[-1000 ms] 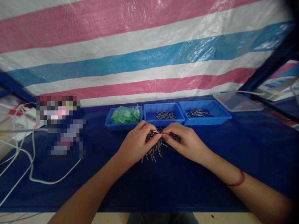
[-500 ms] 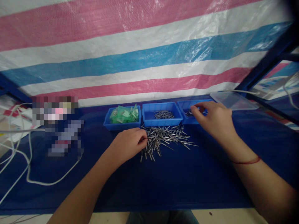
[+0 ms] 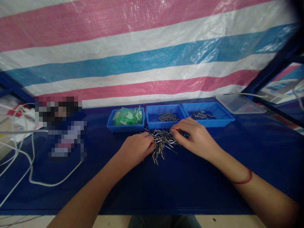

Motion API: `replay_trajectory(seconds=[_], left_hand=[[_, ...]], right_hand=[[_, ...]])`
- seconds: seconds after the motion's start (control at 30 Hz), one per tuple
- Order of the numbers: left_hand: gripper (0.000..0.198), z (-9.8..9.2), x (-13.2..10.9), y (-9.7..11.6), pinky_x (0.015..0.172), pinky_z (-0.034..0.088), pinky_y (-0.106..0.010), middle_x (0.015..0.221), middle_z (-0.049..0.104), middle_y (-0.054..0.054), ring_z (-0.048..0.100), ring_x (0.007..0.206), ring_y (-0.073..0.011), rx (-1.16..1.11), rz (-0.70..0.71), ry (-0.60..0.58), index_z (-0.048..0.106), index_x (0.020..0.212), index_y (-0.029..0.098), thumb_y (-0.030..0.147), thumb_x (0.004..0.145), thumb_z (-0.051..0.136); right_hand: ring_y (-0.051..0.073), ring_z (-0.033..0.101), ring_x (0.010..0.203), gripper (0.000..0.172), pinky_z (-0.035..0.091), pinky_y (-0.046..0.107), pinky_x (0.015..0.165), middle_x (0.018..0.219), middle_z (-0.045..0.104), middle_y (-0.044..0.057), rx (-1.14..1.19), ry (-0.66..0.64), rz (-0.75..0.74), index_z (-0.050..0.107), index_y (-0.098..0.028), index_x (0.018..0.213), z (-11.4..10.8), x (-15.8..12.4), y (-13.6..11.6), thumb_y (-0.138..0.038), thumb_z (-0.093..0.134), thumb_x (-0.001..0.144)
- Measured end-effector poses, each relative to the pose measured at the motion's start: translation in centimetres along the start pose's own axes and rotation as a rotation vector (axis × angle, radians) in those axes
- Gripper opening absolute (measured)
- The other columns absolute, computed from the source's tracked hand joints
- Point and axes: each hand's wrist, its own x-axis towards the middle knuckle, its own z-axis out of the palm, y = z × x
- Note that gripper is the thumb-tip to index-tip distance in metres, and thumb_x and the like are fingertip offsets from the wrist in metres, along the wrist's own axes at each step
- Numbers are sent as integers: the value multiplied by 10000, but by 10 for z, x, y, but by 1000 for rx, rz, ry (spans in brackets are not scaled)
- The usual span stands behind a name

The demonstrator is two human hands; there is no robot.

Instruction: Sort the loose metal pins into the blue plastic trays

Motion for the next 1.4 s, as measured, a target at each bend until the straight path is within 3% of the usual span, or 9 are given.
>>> replay_trajectory(seconds=[0.13,0.23,0.47,0.63,0.93,1.13,1.4], left_hand=[[208,-7,0,2,672,472,-254,911,620,-44,628,786,-171,-17,20,69,602,896,170,268,934,422],[209,-8,0,3,722,472,-265,925,609,-40,616,806,-162,-60,41,127,590,925,170,258,945,402],[188,4,5,2,745,464,-257,938,617,-32,596,812,-140,-384,62,288,564,942,173,328,940,458],[154,9,10,5,702,470,-246,855,647,-21,601,752,-135,-565,-14,353,593,895,180,317,899,524],[120,6,9,10,707,478,-244,864,658,-20,608,748,-130,-669,-34,386,604,875,178,269,889,527],[100,7,9,5,729,470,-241,873,633,-13,601,769,-122,-625,3,431,580,909,181,260,901,520],[109,13,11,-1,760,463,-257,907,628,-22,593,792,-130,-579,48,384,563,941,186,265,919,491]], right_hand=[[214,599,845,194,463,378,769,923,679,81,92,-137,-92,662,-203,1014,12,-2,-11,-231,514,892],[215,595,855,206,470,379,761,915,675,88,103,-180,-108,672,-203,988,16,-4,-12,-229,479,918],[187,602,805,147,476,336,732,851,669,61,220,-119,8,643,-202,908,16,-4,-12,-234,501,910],[178,605,788,145,472,322,724,825,670,49,278,-89,49,641,-208,896,16,-4,-14,-253,505,910],[172,602,828,145,483,314,734,910,642,64,358,-118,49,640,-211,941,16,-3,-11,-255,506,904],[169,594,769,84,481,315,703,865,643,56,348,-8,75,631,-207,853,15,-3,-11,-251,560,868],[135,536,703,47,443,283,624,861,622,40,393,70,77,627,-206,868,12,-2,-11,-230,588,858]])
